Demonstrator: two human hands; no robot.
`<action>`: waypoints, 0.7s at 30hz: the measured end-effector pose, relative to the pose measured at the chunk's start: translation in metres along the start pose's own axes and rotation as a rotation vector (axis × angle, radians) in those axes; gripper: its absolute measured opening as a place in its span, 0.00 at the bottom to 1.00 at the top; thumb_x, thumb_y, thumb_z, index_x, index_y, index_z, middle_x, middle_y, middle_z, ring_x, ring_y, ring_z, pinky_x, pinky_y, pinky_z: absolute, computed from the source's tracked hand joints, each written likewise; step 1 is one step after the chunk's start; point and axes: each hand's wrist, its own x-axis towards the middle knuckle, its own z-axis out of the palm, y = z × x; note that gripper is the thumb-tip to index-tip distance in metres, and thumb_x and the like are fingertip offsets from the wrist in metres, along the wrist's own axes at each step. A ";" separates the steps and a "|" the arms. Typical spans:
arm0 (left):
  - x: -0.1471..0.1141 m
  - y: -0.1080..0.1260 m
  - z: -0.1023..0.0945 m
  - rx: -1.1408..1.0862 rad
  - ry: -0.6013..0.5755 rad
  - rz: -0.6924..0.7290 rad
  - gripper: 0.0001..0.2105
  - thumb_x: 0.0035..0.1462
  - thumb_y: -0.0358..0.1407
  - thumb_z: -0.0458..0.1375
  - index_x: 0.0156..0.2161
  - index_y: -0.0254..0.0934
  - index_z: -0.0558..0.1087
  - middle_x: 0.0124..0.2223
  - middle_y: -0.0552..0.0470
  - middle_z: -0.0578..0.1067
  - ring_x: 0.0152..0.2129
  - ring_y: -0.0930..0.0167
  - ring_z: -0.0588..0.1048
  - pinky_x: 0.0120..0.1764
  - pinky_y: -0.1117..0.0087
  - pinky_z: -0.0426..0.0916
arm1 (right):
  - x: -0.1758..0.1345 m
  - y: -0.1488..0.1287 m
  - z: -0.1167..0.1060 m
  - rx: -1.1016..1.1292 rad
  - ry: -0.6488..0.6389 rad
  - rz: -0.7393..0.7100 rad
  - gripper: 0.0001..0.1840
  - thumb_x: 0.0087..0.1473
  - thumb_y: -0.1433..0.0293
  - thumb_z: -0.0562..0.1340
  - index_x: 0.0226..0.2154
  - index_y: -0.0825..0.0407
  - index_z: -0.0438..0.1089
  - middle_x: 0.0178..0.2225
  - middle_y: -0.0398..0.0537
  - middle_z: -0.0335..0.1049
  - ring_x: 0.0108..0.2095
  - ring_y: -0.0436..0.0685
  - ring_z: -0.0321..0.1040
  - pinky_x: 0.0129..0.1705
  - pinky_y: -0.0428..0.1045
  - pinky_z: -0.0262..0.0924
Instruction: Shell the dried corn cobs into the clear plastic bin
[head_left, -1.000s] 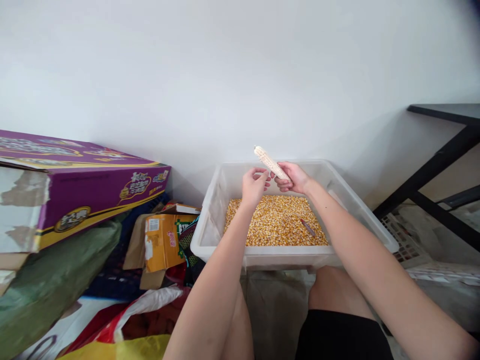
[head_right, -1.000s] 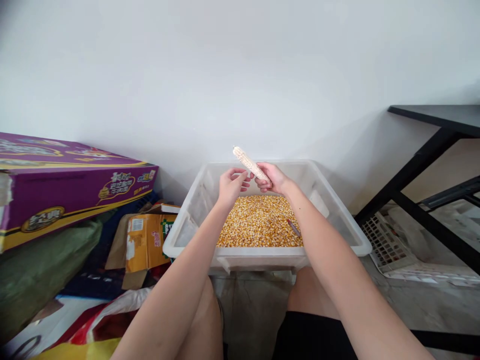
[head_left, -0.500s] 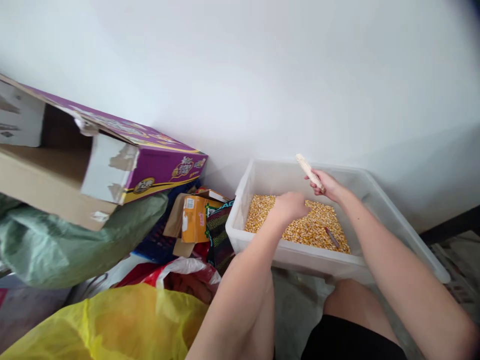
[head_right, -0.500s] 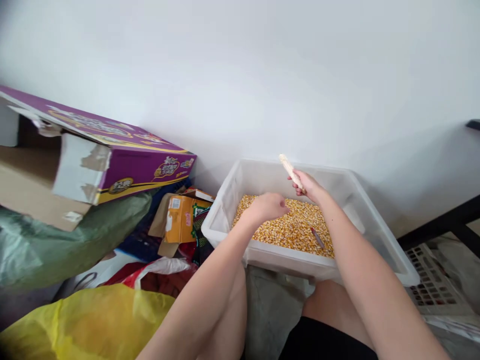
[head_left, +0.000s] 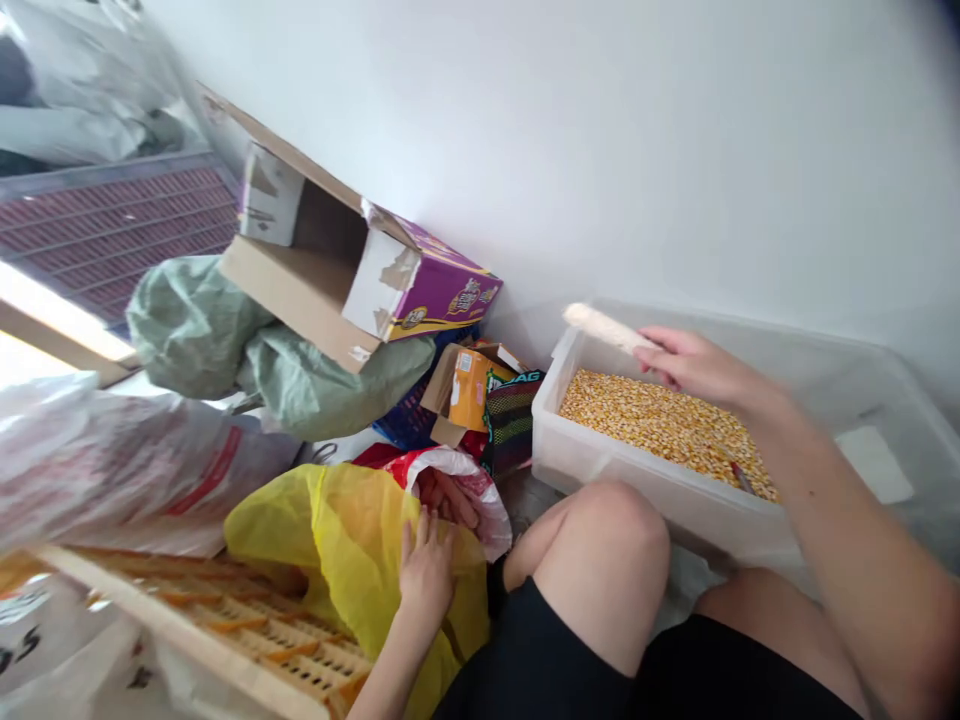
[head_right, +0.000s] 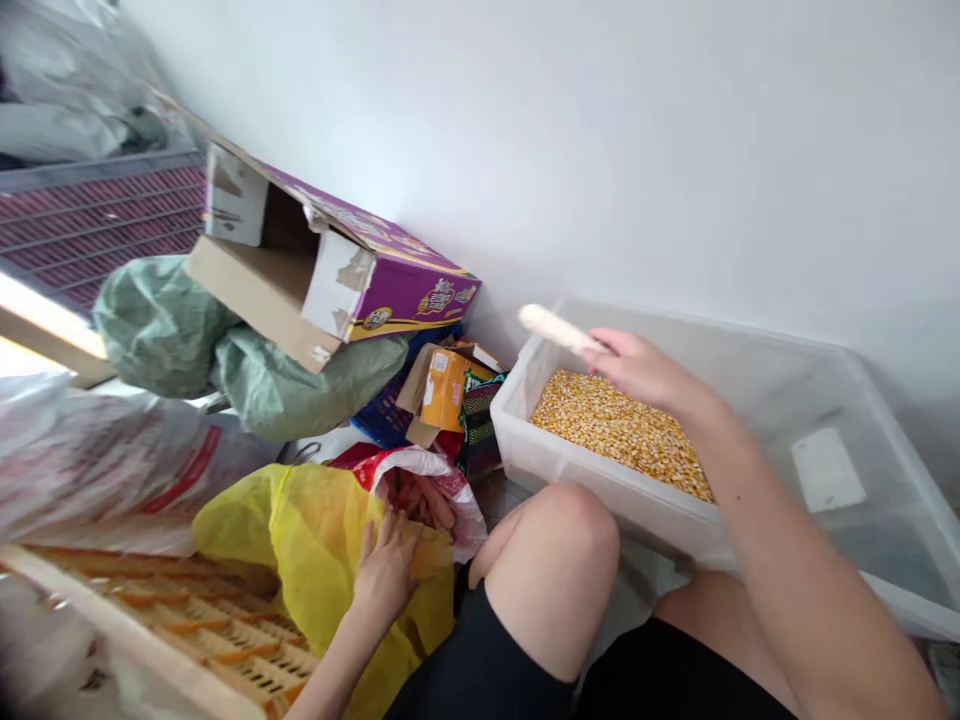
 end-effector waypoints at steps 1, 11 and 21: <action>-0.003 -0.003 0.006 0.037 0.007 -0.029 0.27 0.44 0.30 0.59 0.54 0.38 0.71 0.61 0.36 0.65 0.62 0.52 0.54 0.60 0.46 0.39 | -0.009 -0.021 0.018 0.027 -0.098 -0.079 0.11 0.56 0.62 0.58 0.40 0.48 0.70 0.28 0.48 0.68 0.21 0.50 0.57 0.19 0.46 0.50; -0.026 -0.037 -0.018 0.185 -0.003 -0.274 0.16 0.53 0.43 0.54 0.42 0.38 0.77 0.44 0.38 0.76 0.48 0.51 0.69 0.55 0.37 0.42 | 0.009 -0.066 0.219 -0.732 -0.819 -0.265 0.16 0.46 0.62 0.64 0.33 0.58 0.76 0.32 0.58 0.75 0.29 0.60 0.71 0.25 0.48 0.57; 0.012 0.019 0.004 -0.026 -0.262 -0.121 0.26 0.53 0.33 0.54 0.59 0.37 0.65 0.65 0.35 0.55 0.43 0.58 0.76 0.40 0.62 0.70 | 0.021 0.007 0.295 -0.531 -0.780 0.053 0.31 0.47 0.52 0.61 0.45 0.60 0.74 0.42 0.61 0.75 0.39 0.64 0.73 0.33 0.49 0.64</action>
